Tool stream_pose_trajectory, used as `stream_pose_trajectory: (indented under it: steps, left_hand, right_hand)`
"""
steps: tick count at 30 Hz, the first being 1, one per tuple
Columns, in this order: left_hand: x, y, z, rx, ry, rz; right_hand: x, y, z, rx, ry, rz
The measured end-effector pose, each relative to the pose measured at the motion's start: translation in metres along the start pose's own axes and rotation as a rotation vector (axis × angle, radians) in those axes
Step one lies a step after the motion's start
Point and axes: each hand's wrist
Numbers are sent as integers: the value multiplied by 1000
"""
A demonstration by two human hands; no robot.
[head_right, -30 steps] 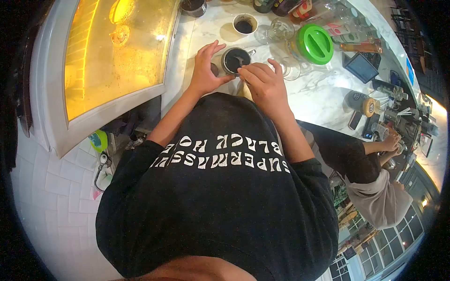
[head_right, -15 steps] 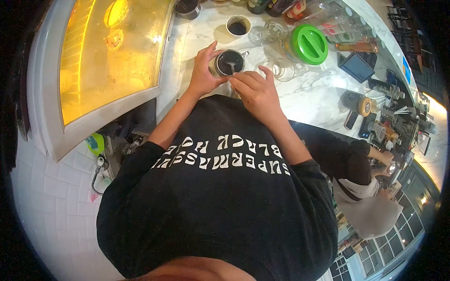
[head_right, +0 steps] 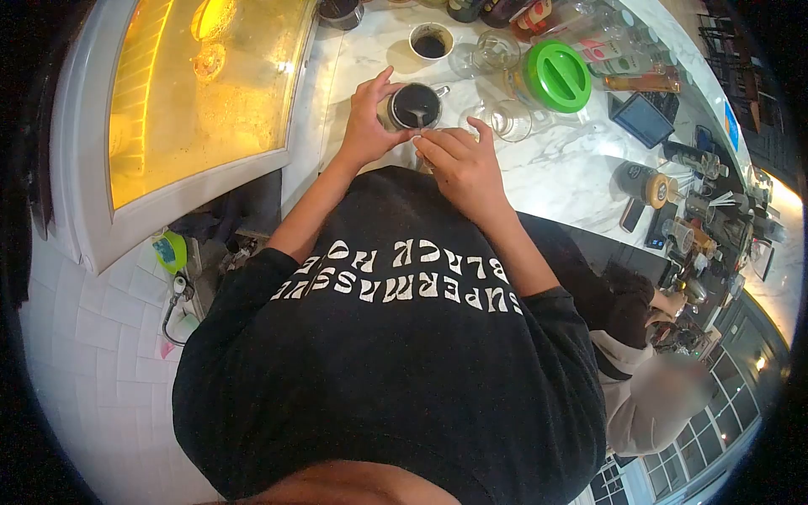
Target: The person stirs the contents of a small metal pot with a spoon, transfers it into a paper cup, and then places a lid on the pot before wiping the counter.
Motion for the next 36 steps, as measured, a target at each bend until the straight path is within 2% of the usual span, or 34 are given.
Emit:
stream_pose_trajectory:
  steps: [14,36]
  left_hand:
    - [3,1,2,-25,14,-36]
    - [1,0,3,-19,4,-8]
  right_hand:
    - [1,-1,3,-9,19,-56]
    - [-1,1,3,-21,-1,-28]
Point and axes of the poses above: each hand's wrist, its own y-axis away from the middle knuckle, its own x-axis out of the palm, z = x × y, and after that the axes turned 12 degrees about x, right-handed
